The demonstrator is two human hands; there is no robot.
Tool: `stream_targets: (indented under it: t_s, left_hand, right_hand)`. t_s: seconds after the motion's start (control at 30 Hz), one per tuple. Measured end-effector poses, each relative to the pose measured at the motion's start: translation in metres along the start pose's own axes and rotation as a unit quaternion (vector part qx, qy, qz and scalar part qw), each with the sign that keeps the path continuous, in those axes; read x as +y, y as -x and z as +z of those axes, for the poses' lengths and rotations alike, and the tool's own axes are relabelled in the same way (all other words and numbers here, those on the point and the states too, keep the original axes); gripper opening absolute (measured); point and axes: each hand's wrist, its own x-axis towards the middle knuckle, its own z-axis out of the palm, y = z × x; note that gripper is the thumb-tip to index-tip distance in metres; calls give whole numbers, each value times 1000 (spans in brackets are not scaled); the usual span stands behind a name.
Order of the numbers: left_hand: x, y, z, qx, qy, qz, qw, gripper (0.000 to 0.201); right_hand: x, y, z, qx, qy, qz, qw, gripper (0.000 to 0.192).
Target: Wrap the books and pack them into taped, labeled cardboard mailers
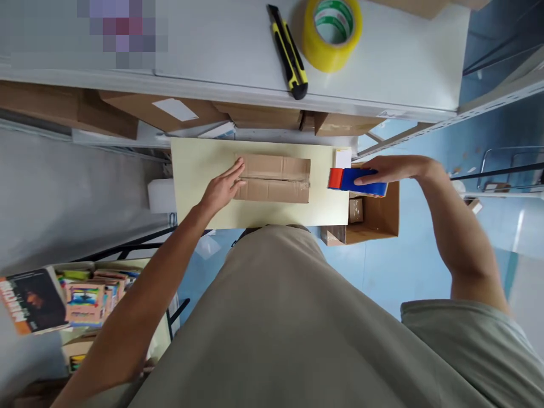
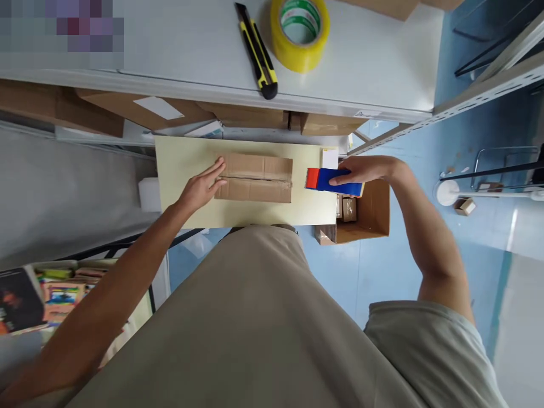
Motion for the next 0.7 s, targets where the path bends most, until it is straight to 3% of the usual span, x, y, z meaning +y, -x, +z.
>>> stream_targets:
  t_s: [0.1, 0.4, 0.5, 0.6, 0.7]
  left_hand:
    - [7, 1, -2, 3, -29, -13, 999, 70]
    - [27, 1, -7, -19, -120, -56, 991, 72]
    - [47, -6, -8, -19, -161, -70, 984, 76]
    - [86, -22, 9, -34, -167, -41, 985, 113]
    - [130, -47, 48, -83, -132, 29, 987, 161]
  right_hand:
    - [10, -21, 12, -47, 9, -23, 999, 76]
    - [2, -69, 42, -24, 70, -1, 997, 64]
    - [-3, -75, 49, -25, 69, -8, 997, 62]
    - [-4, -77, 51, -28, 56, -8, 998, 63]
    - [-4, -75, 50, -29, 54, -14, 998, 66]
